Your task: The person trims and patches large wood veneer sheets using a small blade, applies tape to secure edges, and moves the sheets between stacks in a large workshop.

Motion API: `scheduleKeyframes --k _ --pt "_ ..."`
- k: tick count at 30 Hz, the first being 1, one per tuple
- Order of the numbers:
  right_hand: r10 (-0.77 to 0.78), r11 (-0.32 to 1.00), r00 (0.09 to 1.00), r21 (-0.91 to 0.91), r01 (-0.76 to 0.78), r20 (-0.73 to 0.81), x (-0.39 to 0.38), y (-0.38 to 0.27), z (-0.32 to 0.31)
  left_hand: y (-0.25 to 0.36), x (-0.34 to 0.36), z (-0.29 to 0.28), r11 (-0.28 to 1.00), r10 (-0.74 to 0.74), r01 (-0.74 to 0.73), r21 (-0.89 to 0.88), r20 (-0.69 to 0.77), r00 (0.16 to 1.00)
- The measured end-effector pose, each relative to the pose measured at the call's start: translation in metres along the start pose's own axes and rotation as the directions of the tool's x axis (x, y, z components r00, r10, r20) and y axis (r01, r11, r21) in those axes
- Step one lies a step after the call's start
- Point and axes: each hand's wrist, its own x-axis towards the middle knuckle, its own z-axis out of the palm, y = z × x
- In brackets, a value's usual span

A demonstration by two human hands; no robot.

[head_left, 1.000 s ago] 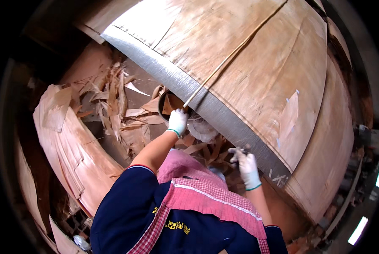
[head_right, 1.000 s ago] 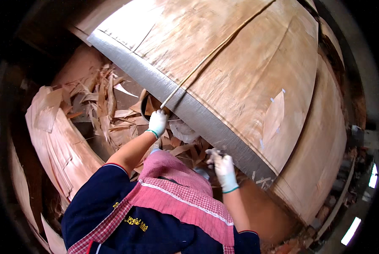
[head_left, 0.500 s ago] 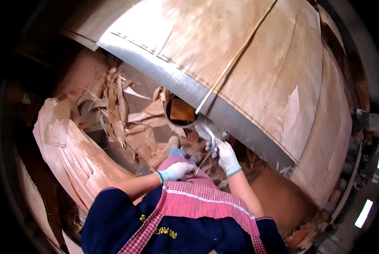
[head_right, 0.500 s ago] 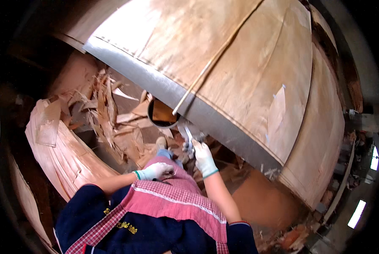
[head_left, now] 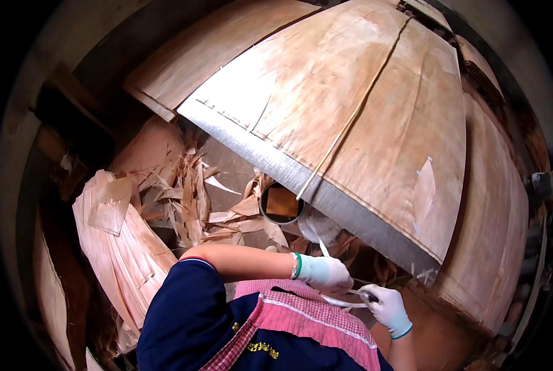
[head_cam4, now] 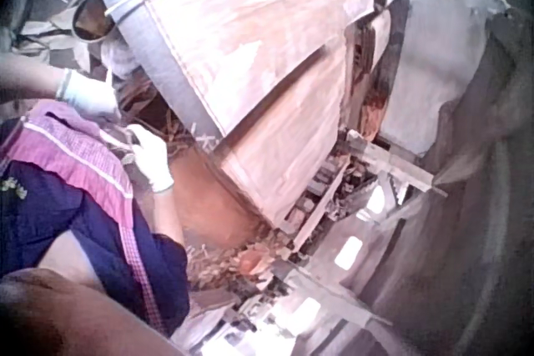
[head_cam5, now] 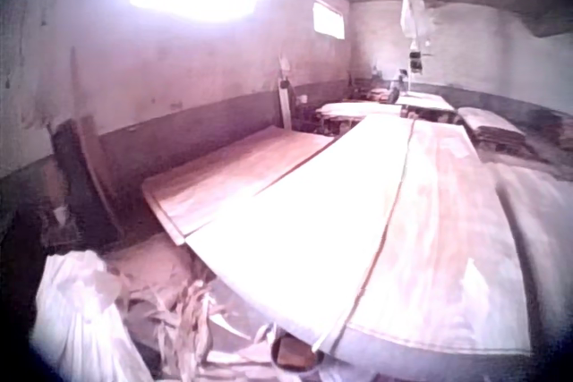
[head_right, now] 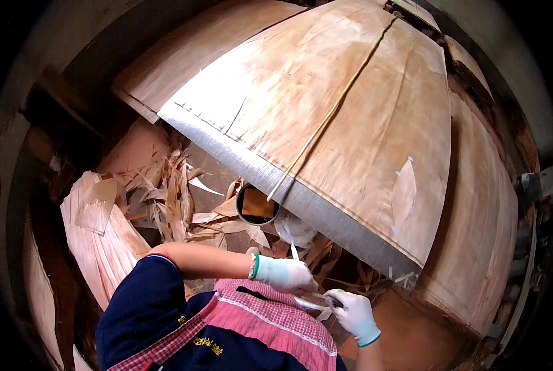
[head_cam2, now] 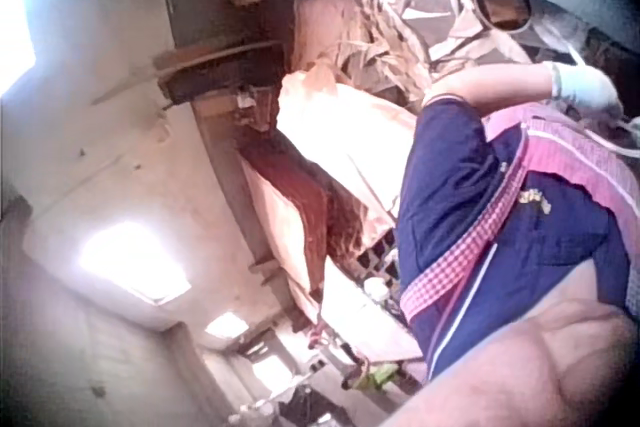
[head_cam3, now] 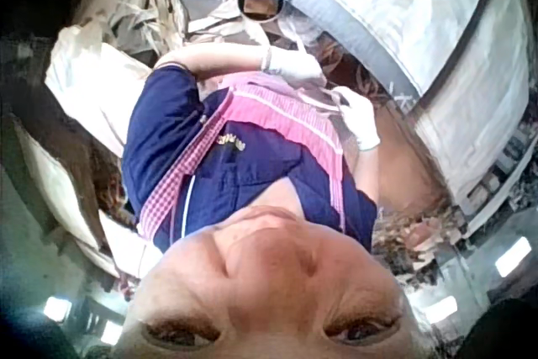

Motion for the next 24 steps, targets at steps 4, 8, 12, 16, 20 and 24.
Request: scheduleKeyframes --k 4,8,12,16,20,24 --pt "0.155 0.912 0.947 0.409 -0.026 -0.283 -0.020 0.032 0.013 0.004 0.004 -0.006 0.980 0.020 -0.096 -0.172 -0.398 0.917" --pt "0.429 0.501 0.899 0.852 -0.153 -0.090 -0.003 0.037 0.013 -0.004 -0.002 0.005 0.796 -0.242 -0.105 -0.596 -0.473 0.847" --pt "0.361 0.702 0.920 0.695 -0.158 -0.156 0.025 0.036 0.040 -0.016 0.022 0.019 0.393 -0.484 -0.062 -0.918 -0.264 0.835" --pt "0.372 0.851 0.909 0.461 -0.252 -0.190 0.042 0.072 0.065 -0.054 0.025 0.031 0.677 -0.583 0.111 -0.727 -0.439 0.684" --pt "0.367 0.916 0.824 0.012 -0.401 -0.432 0.059 0.128 0.100 -0.179 -0.011 0.071 0.488 -0.832 0.197 -0.850 -0.385 0.400" --pt "0.448 0.893 0.778 0.188 -0.408 -0.440 0.110 0.130 0.143 -0.288 -0.061 0.073 0.215 -0.954 0.022 -0.976 -0.205 0.220"
